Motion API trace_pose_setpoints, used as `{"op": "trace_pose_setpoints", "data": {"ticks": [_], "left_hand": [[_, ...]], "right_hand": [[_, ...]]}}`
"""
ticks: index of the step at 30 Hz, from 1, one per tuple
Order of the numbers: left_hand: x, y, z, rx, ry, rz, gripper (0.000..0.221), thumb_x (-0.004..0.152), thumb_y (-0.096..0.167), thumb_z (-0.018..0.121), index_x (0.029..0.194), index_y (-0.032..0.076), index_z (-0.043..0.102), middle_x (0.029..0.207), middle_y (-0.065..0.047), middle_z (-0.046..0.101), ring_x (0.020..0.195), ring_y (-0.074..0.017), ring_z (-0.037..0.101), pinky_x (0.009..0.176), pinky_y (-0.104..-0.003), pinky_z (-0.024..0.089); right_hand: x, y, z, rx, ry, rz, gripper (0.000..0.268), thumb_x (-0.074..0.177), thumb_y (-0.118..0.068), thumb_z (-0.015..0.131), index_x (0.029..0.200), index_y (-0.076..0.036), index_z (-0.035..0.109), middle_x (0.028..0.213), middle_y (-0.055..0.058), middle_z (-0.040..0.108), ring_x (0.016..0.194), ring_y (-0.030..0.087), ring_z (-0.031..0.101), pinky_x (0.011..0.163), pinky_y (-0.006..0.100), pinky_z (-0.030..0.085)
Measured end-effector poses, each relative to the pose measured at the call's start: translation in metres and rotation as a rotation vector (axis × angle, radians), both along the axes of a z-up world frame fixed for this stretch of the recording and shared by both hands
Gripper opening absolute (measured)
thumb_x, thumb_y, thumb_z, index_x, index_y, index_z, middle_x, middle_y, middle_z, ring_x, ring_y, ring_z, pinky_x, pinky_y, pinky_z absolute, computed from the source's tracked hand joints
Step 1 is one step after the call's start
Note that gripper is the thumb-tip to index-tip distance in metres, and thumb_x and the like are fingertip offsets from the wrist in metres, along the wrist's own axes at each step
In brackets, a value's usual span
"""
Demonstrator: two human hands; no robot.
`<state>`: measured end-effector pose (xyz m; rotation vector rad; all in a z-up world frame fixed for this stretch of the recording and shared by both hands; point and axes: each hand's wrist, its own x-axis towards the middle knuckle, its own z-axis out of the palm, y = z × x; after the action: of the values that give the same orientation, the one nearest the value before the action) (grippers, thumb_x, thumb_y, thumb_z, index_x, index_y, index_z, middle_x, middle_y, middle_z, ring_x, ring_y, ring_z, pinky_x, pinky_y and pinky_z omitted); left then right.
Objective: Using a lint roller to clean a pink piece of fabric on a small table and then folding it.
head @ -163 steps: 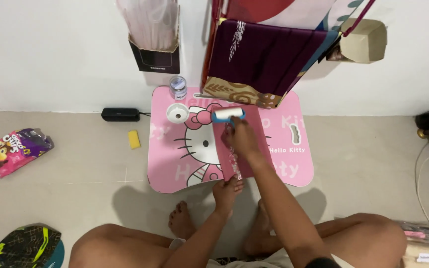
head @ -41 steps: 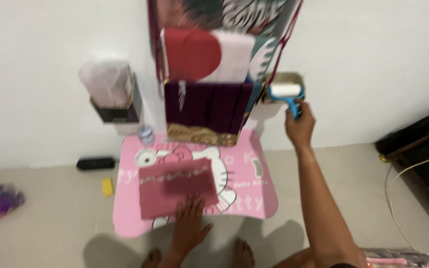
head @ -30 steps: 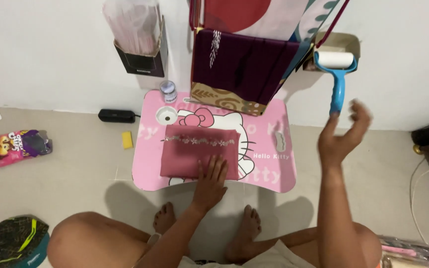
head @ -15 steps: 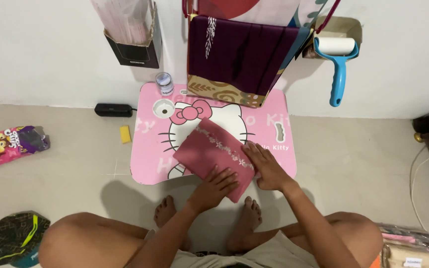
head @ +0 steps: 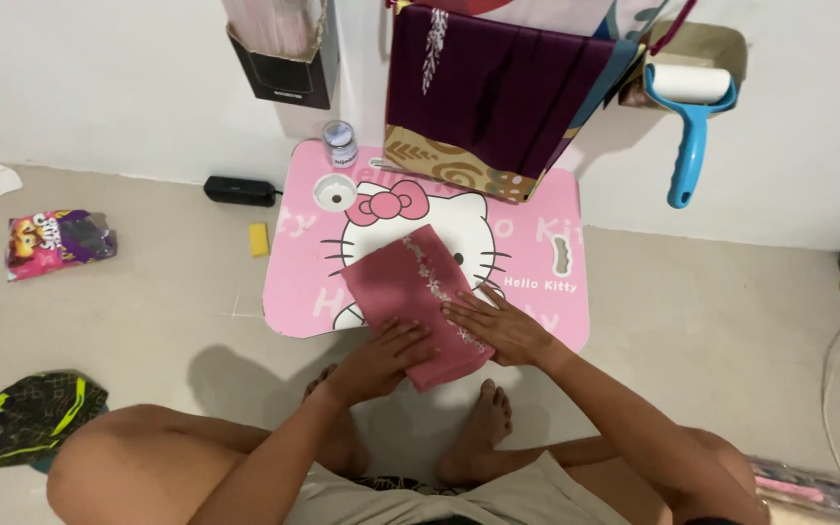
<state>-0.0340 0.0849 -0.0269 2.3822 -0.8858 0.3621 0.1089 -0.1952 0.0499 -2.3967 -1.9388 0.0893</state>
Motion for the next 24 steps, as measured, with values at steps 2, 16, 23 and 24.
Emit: {"op": "trace_pose_setpoints", "data": {"ticks": [2,16,23,24], "left_hand": [[-0.002,0.008,0.007,-0.083,0.094,0.005,0.065,0.092,0.008,0.066,0.153,0.024,0.049,0.153,-0.012,0.052,0.141,-0.04,0.045,0.117,-0.06,0.03],[0.011,0.021,0.061,-0.864,0.303,0.446,0.029,0.102,0.006,0.055,0.12,0.015,0.075,0.091,-0.007,0.078,0.076,-0.0248,0.073,0.075,-0.041,0.059],[0.02,0.03,0.054,-0.935,0.411,0.712,0.019,0.108,0.017,0.053,0.11,0.012,0.071,0.072,-0.005,0.069,0.058,-0.013,0.053,0.059,-0.035,0.052],[0.02,0.026,0.081,-0.969,0.455,0.787,0.023,0.109,0.021,0.051,0.115,0.008,0.068,0.076,-0.008,0.07,0.064,-0.0164,0.057,0.066,-0.037,0.053]], "right_hand": [[0.0,-0.004,-0.015,0.069,0.038,0.004,0.129,0.054,-0.022,0.096,0.162,-0.015,0.027,0.164,0.005,0.037,0.154,0.028,0.025,0.128,0.05,0.006],[-0.013,0.024,0.008,0.608,0.665,-0.52,0.055,0.066,0.011,0.059,0.112,-0.011,0.079,0.122,0.014,0.074,0.126,0.042,0.06,0.118,0.057,0.031],[0.012,0.057,-0.011,0.695,0.979,-0.631,0.016,0.092,-0.004,0.071,0.099,-0.017,0.077,0.078,0.0,0.077,0.079,0.015,0.071,0.092,0.04,0.055],[0.012,0.064,-0.007,0.71,1.007,-0.682,0.016,0.091,-0.002,0.068,0.095,-0.016,0.076,0.069,0.001,0.071,0.068,0.014,0.065,0.08,0.035,0.052]]}}
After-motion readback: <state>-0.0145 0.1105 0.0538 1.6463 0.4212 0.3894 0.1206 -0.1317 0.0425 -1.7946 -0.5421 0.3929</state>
